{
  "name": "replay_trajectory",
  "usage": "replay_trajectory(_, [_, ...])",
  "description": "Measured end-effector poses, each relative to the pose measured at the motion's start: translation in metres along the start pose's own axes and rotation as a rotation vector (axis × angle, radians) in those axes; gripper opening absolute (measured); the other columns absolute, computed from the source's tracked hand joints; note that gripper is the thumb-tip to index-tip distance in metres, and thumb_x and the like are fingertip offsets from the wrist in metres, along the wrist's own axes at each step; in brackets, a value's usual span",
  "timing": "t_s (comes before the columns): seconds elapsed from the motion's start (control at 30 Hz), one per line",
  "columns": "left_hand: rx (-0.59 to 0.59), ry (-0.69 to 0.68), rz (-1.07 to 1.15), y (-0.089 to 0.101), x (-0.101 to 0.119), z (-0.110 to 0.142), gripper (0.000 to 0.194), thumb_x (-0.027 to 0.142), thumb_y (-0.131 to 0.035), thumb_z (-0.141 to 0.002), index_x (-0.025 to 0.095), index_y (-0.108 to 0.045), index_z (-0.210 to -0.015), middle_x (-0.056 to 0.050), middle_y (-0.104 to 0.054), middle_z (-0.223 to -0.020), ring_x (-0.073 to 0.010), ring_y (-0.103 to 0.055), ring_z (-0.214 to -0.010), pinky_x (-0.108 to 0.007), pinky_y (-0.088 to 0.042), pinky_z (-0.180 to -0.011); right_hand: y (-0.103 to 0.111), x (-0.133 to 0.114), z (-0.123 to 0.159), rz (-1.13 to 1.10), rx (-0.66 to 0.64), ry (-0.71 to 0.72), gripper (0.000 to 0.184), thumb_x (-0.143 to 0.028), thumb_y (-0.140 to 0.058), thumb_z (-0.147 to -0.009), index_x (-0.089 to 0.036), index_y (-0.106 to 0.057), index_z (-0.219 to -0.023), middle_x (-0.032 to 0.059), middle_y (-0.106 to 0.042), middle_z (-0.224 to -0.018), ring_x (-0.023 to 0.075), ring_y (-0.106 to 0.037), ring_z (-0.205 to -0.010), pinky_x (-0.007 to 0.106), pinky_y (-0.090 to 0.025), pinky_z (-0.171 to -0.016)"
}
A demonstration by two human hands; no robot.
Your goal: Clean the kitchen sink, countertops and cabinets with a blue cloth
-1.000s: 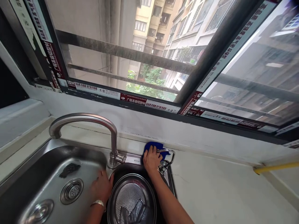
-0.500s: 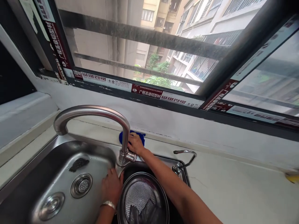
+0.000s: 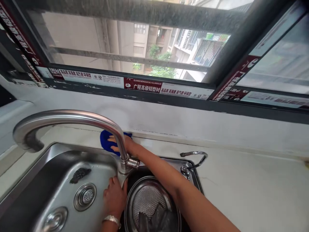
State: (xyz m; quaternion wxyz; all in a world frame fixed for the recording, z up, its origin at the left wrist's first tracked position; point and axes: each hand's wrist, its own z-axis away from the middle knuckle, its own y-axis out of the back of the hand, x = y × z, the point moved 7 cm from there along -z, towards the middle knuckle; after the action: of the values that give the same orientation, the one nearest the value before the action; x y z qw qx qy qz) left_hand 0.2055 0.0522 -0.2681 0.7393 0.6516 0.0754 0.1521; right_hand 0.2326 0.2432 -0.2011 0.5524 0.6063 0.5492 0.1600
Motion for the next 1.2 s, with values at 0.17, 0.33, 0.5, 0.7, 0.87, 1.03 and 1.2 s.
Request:
replay_trajectory(0.17, [-0.013,-0.013,0.060,0.004,0.001,-0.002,0.042,0.043,-0.035,-0.102,0.009,-0.059,-0.106,-0.017,-0.064,-0.105,-0.0290,-0.070,-0.087,-0.038,-0.050,-0.072,0.049,0.023,0.092,0.193,-0.023,-0.170,0.045,-0.025,-0.064,-0.098,-0.015,-0.056,-0.141,0.0090,-0.054,-0.144,0.0241,-0.049,-0.127,0.038,-0.039,-0.113])
replay_trajectory(0.33, [0.002,-0.005,0.103,0.007,0.000,-0.005,0.047,0.044,-0.034,-0.101,0.007,-0.061,-0.105,-0.019,-0.067,-0.105,-0.0307,-0.071,-0.086,-0.038,-0.050,-0.071,0.095,0.039,0.178,0.467,-0.111,-0.522,0.047,-0.025,-0.061,-0.098,-0.025,-0.053,-0.144,0.0028,-0.055,-0.144,0.0239,-0.051,-0.122,0.034,-0.045,-0.105])
replay_trajectory(0.5, [0.018,-0.018,0.112,0.008,0.000,-0.006,0.049,0.045,-0.032,-0.101,0.006,-0.061,-0.106,-0.020,-0.067,-0.108,-0.0319,-0.072,-0.086,-0.039,-0.051,-0.071,0.124,0.032,0.230,0.671,-0.108,-0.768,0.040,-0.018,-0.054,-0.096,-0.011,-0.059,-0.135,0.0186,-0.062,-0.130,0.0318,-0.058,-0.112,0.043,-0.051,-0.095])
replay_trajectory(0.7, [0.044,-0.046,0.127,0.003,0.001,-0.007,0.050,0.045,-0.029,-0.102,0.006,-0.061,-0.106,-0.021,-0.068,-0.105,-0.0312,-0.072,-0.085,-0.039,-0.051,-0.070,0.126,0.039,0.238,0.776,-0.119,-0.906,0.018,-0.011,-0.055,-0.087,-0.004,-0.069,-0.095,0.0258,-0.066,-0.096,0.0363,-0.062,-0.092,0.047,-0.053,-0.078])
replay_trajectory(0.87, [0.045,-0.045,0.117,-0.004,0.002,-0.007,0.047,0.044,-0.030,-0.102,0.007,-0.059,-0.104,-0.020,-0.067,-0.102,-0.0318,-0.071,-0.084,-0.040,-0.051,-0.072,0.108,0.037,0.215,0.738,-0.056,-0.843,0.027,-0.015,-0.053,-0.092,-0.003,-0.066,-0.112,0.0209,-0.065,-0.107,0.0339,-0.056,-0.107,0.043,-0.050,-0.088])
replay_trajectory(1.03, [0.030,-0.035,0.114,0.001,0.003,-0.005,0.045,0.042,-0.032,-0.101,0.007,-0.061,-0.104,-0.020,-0.067,-0.104,-0.0317,-0.071,-0.086,-0.040,-0.052,-0.073,0.072,0.022,0.165,0.613,-0.031,-0.663,0.040,-0.020,-0.055,-0.091,-0.010,-0.061,-0.130,0.0154,-0.058,-0.134,0.0301,-0.051,-0.115,0.039,-0.048,-0.093])
replay_trajectory(1.2, [0.035,-0.048,0.092,0.000,0.003,-0.004,0.047,0.043,-0.032,-0.101,0.006,-0.061,-0.105,-0.020,-0.066,-0.101,-0.0320,-0.071,-0.084,-0.040,-0.051,-0.071,0.051,0.015,0.121,0.544,-0.044,-0.544,0.038,-0.021,-0.057,-0.089,-0.012,-0.064,-0.125,0.0140,-0.059,-0.133,0.0296,-0.050,-0.114,0.038,-0.049,-0.091])
